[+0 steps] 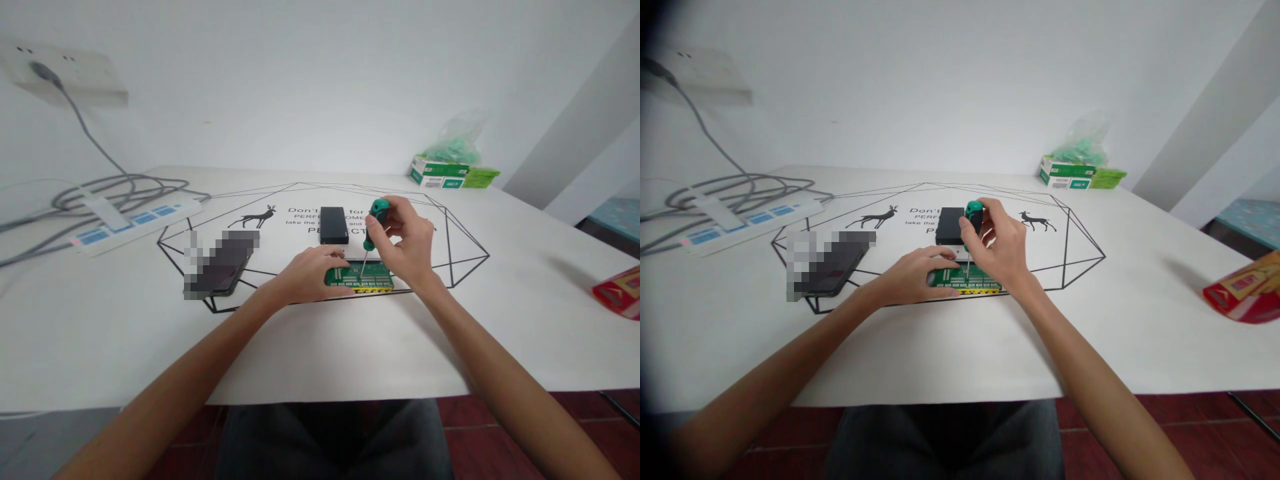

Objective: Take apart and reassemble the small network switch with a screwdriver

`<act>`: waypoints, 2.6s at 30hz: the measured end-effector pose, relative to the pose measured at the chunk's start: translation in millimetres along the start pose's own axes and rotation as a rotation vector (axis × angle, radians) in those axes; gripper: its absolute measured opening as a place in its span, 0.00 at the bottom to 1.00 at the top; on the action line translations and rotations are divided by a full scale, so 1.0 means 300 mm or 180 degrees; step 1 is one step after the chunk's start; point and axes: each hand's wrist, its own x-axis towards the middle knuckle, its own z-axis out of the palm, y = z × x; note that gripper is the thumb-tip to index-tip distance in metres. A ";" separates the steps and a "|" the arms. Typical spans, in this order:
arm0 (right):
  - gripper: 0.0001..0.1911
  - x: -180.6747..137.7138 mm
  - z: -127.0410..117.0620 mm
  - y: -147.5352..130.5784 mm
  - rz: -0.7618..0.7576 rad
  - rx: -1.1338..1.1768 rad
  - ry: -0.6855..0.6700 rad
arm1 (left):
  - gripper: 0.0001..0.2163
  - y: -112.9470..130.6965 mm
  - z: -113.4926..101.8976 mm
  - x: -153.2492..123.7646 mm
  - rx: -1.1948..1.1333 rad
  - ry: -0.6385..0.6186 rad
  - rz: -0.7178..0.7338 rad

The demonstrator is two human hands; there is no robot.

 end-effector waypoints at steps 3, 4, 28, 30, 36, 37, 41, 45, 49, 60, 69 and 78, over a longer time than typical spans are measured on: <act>0.11 0.000 -0.003 -0.006 0.0032 -0.0037 -0.0015 | 0.22 0.000 -0.001 0.001 0.0023 -0.0022 0.0007; 0.12 -0.001 -0.003 -0.006 0.0031 -0.0078 -0.0013 | 0.22 -0.001 -0.001 0.001 0.0023 -0.0030 0.0011; 0.13 -0.001 0.007 0.014 -0.0796 -0.0478 0.0093 | 0.21 0.000 -0.003 0.004 0.0091 -0.0028 0.0078; 0.13 0.000 0.006 0.012 -0.0798 -0.0465 0.0075 | 0.21 0.001 -0.003 0.004 0.0085 -0.0025 0.0071; 0.14 -0.004 0.008 0.011 -0.0761 -0.0312 0.0075 | 0.21 -0.002 0.000 0.004 0.0082 0.0022 0.0096; 0.13 -0.003 0.008 0.010 -0.0773 -0.0345 0.0101 | 0.21 -0.003 0.000 0.004 0.0074 0.0020 0.0096; 0.11 0.003 0.004 0.006 -0.0865 -0.0502 0.0202 | 0.21 -0.004 0.000 0.004 0.0057 -0.0017 0.0084; 0.11 -0.001 0.001 0.007 -0.0769 -0.0426 0.0159 | 0.21 -0.005 0.000 0.005 0.0097 -0.0011 0.0091; 0.12 -0.005 0.005 0.010 -0.0746 -0.0499 0.0167 | 0.21 -0.007 0.001 0.006 0.0175 0.0013 0.0163; 0.17 -0.008 0.000 0.014 -0.0875 -0.0590 -0.0013 | 0.17 0.002 -0.014 0.008 0.0093 0.0210 0.0408; 0.17 -0.008 0.000 0.006 -0.0543 -0.0408 -0.0236 | 0.15 0.007 -0.016 0.011 -0.0023 0.0034 0.0421; 0.18 -0.010 0.008 0.012 -0.0714 -0.0488 -0.0165 | 0.17 0.002 -0.010 0.011 -0.0089 0.0050 0.0418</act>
